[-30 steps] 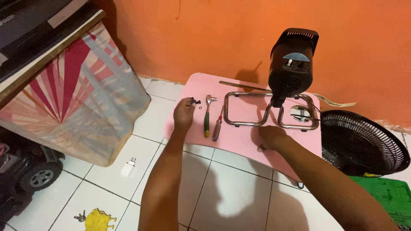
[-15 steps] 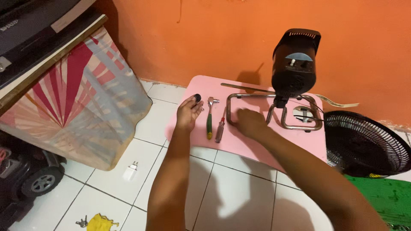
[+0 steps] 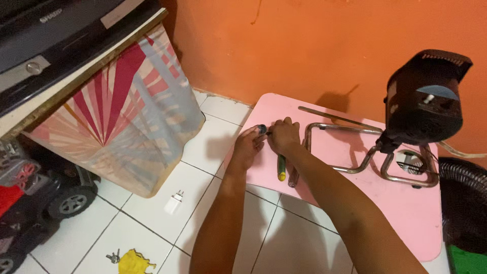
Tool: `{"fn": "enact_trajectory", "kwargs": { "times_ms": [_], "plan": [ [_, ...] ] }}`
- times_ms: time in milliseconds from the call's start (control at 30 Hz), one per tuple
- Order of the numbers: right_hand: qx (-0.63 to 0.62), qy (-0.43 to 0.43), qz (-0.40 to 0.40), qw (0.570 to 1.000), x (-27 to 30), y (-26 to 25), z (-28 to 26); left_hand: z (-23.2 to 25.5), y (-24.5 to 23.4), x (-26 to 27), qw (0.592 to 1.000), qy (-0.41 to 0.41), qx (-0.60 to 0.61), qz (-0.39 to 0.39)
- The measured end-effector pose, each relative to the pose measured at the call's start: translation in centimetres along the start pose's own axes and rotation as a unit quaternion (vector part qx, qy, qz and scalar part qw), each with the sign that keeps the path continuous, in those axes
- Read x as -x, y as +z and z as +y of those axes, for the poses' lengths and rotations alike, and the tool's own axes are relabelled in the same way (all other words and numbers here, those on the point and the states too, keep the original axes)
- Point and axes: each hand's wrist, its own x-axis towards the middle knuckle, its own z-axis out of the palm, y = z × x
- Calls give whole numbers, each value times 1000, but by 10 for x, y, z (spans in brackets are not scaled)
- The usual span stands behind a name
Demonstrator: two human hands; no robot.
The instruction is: The person is repairing a fan motor by removing and reattaching screws and components. They use a screwdriver to loosen and tighten screws, remove a circular component, and reassemble the motor housing.
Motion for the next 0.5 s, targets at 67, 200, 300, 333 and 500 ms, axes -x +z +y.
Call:
{"fn": "enact_trajectory", "kwargs": {
  "times_ms": [67, 200, 300, 333, 500],
  "plan": [
    [-11, -1, -2, 1000, 4, -8, -1, 2, 7, 5, 1000, -7, -1, 0],
    [-149, -21, 69, 986, 21, -37, 12, 16, 28, 12, 994, 41, 24, -98],
    [-277, -72, 170, 943, 40, -66, 23, 29, 52, 14, 998, -11, 24, -51],
    [-289, -80, 178, 937, 47, -77, 27, 33, 60, 18, 995, -7, 39, -94],
    [-354, -45, 225, 907, 79, -122, 41, 49, 110, 36, 962, -1, 86, -258]
  ]
}}
